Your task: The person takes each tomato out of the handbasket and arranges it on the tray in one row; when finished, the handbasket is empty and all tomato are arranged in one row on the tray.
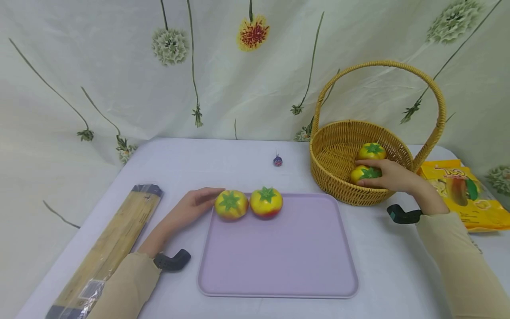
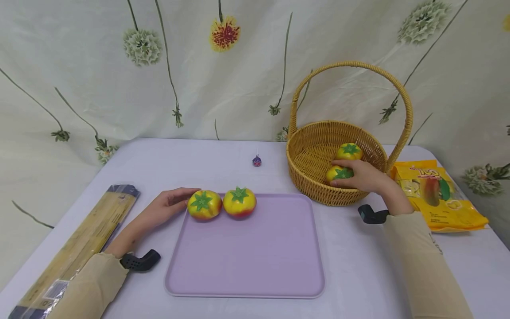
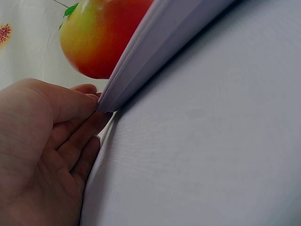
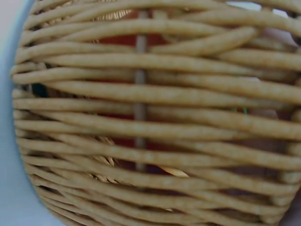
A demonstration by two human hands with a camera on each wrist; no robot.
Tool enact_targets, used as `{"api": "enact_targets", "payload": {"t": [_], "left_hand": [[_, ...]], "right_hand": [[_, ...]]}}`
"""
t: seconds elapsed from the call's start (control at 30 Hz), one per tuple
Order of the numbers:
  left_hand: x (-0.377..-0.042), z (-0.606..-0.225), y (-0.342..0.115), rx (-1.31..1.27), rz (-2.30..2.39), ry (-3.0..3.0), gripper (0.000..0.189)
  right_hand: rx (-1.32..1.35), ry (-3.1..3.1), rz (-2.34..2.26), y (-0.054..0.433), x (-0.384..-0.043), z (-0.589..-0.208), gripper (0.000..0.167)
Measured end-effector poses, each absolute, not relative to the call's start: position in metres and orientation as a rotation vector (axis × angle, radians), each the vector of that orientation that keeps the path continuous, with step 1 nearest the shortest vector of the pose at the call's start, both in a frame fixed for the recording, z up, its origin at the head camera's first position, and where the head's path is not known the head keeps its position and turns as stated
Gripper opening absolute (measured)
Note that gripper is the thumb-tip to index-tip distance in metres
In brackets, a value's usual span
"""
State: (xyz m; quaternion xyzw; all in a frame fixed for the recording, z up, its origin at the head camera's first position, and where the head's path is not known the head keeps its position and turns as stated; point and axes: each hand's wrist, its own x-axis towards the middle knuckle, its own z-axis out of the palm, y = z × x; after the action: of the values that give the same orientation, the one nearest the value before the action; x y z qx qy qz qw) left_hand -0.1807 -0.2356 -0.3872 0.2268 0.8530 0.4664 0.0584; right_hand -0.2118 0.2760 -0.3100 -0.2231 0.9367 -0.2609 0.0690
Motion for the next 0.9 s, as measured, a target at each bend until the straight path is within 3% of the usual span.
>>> {"api": "enact_targets", "payload": {"t": [0.9], "left_hand": [[-0.1797, -0.3864, -0.2358, 0.671, 1.399, 2.585, 0.036]], "right_hand": [[-0.453, 3.017, -0.968, 0.271, -0.2044, -0.3091, 0.065]]}}
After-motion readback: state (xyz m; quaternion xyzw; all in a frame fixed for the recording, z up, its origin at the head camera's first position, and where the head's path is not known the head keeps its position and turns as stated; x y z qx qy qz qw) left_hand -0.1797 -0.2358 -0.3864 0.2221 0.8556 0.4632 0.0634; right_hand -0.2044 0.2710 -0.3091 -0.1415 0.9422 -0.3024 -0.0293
